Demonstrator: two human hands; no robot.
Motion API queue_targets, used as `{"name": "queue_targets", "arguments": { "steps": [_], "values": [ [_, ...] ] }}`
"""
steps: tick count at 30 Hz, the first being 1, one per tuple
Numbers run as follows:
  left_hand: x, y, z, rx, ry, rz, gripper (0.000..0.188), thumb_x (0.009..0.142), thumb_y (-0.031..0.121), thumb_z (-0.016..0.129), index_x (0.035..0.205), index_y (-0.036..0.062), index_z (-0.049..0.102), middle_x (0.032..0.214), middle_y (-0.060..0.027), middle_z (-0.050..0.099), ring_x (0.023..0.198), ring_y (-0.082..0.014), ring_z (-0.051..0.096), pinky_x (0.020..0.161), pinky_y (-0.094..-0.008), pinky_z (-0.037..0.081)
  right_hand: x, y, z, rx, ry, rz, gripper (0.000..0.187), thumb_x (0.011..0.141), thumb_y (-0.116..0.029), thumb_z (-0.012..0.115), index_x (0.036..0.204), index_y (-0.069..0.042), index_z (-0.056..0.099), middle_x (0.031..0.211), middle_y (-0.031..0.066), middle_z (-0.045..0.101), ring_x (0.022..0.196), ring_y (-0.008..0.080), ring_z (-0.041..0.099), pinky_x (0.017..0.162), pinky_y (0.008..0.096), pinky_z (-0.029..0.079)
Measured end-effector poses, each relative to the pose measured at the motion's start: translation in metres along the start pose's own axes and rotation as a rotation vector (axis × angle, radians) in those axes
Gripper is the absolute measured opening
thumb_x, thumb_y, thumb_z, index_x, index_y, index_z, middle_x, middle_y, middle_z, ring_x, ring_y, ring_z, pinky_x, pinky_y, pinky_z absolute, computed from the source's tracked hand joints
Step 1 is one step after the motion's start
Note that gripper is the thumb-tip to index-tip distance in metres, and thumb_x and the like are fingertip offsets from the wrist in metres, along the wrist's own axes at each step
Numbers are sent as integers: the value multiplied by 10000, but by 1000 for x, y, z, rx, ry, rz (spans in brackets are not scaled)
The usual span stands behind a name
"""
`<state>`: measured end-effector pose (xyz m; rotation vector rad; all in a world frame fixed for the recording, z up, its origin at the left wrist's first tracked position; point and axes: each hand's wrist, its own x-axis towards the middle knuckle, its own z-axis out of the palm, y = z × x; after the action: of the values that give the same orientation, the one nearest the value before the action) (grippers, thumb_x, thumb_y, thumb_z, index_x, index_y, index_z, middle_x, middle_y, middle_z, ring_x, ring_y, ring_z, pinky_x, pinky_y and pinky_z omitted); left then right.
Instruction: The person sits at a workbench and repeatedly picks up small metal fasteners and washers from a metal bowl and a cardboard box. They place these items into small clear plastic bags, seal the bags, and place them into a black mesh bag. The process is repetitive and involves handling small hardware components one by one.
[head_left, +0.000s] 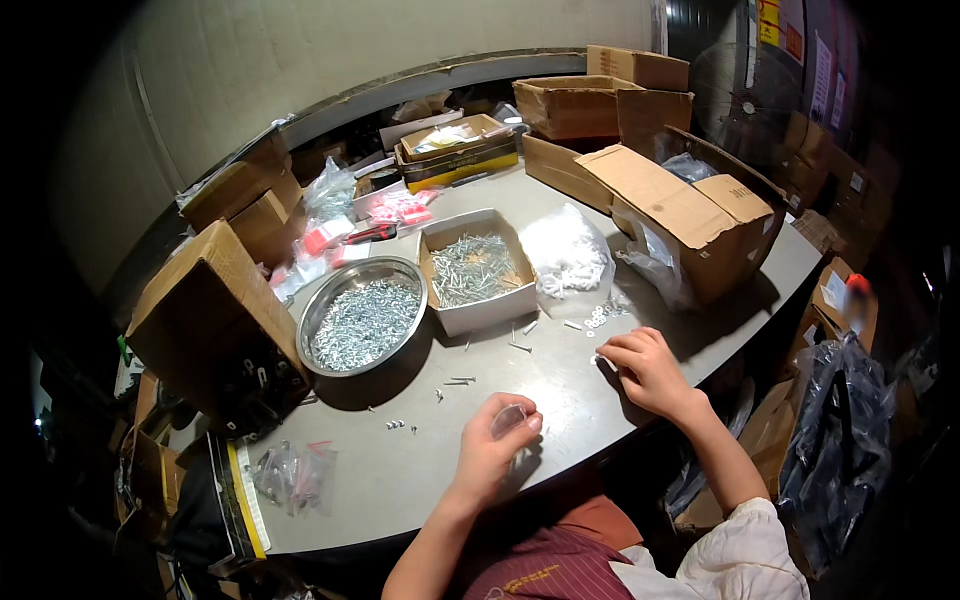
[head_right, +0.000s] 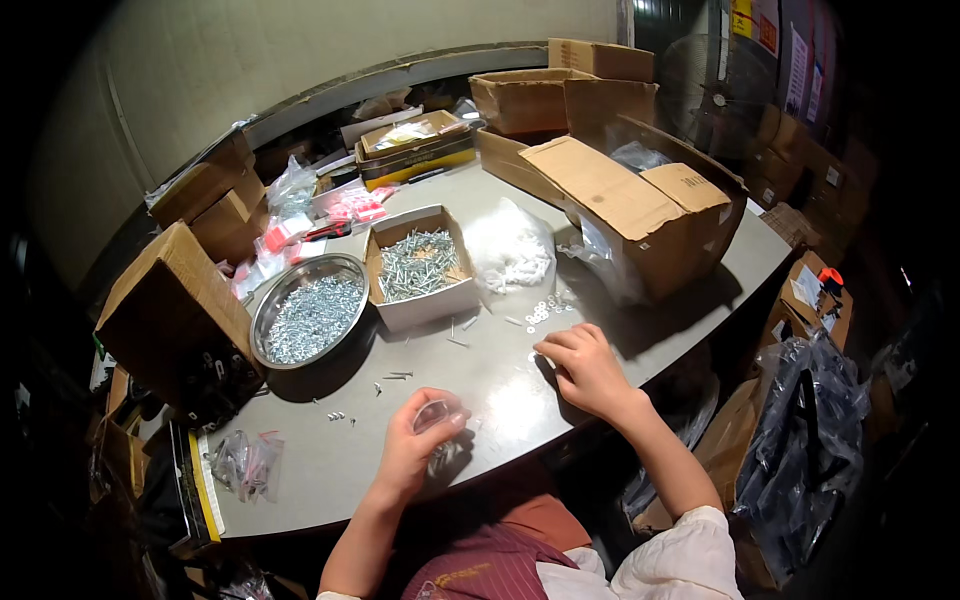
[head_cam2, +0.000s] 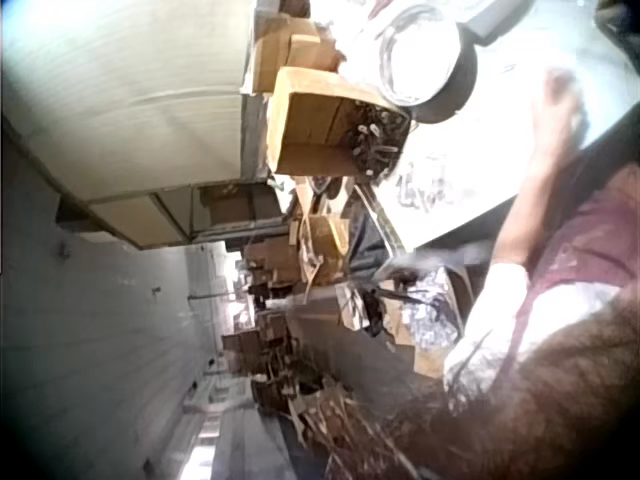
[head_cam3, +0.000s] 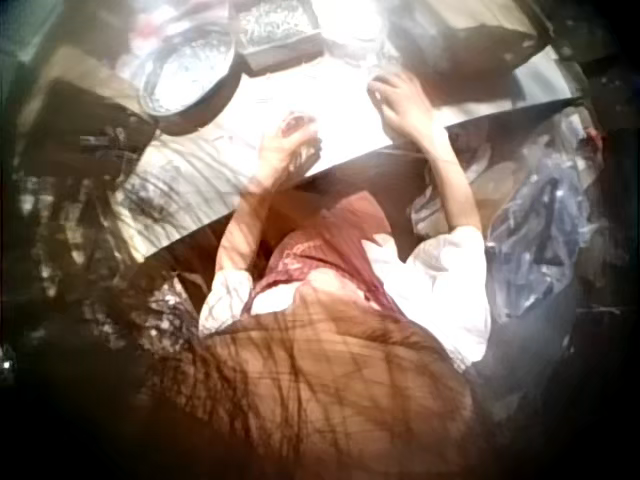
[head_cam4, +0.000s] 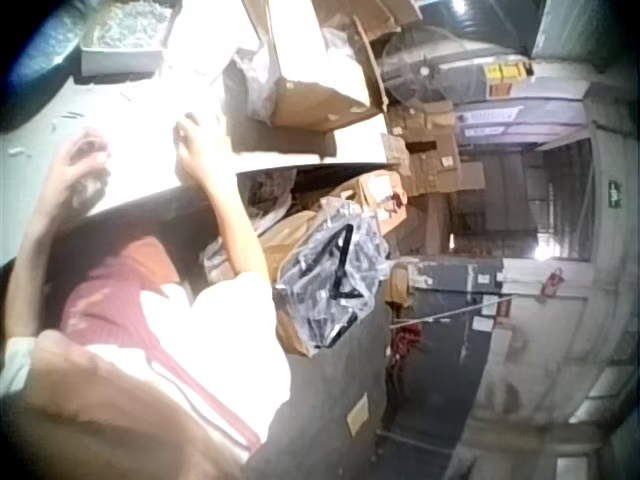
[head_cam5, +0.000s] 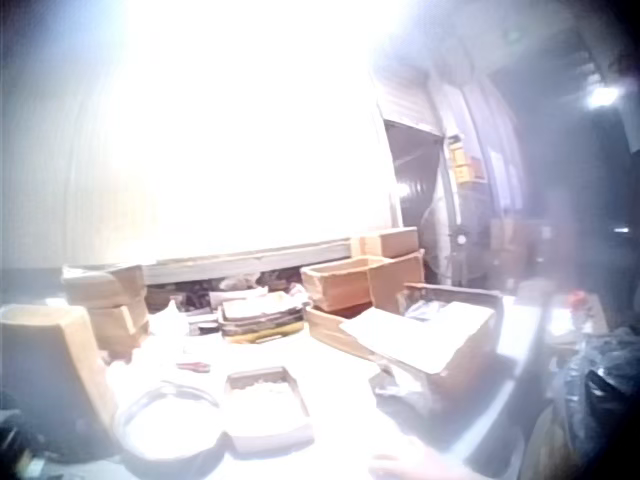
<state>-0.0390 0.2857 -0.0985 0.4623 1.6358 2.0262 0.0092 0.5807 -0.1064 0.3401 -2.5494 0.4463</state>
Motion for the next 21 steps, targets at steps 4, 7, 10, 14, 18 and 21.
{"name": "queue_targets", "arguments": {
  "steps": [4,7,10,14,18,21],
  "values": [
    [-1,7,1,-28,0,-5,219,936,80,753,1116,31,638,1057,-61,684,996,-142,655,860,-284,512,-5,-2,2,55,68,121,407,771,50,625,1159,-37,715,1162,128,677,1106,344,601,1050,456,417],
    [-2,6,1,-33,1,12,214,938,77,748,1114,36,636,1060,-56,682,991,-134,648,858,-275,504,-2,-19,1,-112,61,6,362,805,12,656,1160,-41,703,1170,117,646,1132,338,569,1050,479,405],
    [-2,7,1,-26,-6,21,206,939,72,743,1110,38,634,1059,-53,680,980,-129,644,851,-269,498,-4,-24,17,-189,68,-21,308,824,-52,691,1132,-47,690,1138,112,620,1145,332,548,1065,501,386],
    [-6,6,-2,-30,3,11,198,939,75,740,1102,39,632,1047,-45,680,964,-127,640,852,-271,495,-11,-47,1,6,-17,-83,298,884,-227,734,1116,-50,673,1139,114,614,1139,337,534,1066,494,372],
    [-8,8,-4,-2,20,11,192,938,84,734,1095,40,633,1041,-44,683,954,-127,637,850,-272,494,-30,-77,3,179,-140,-239,473,913,-395,748,1223,-50,654,1181,106,606,1163,303,564,1128,507,359],
    [-8,11,-6,16,-3,30,180,975,111,729,1112,33,643,1032,-20,675,957,-95,623,855,-261,501,-43,-90,14,102,-18,-333,332,887,-228,767,1167,-72,679,1110,50,641,1035,230,626,1109,458,414]
  ]
}}
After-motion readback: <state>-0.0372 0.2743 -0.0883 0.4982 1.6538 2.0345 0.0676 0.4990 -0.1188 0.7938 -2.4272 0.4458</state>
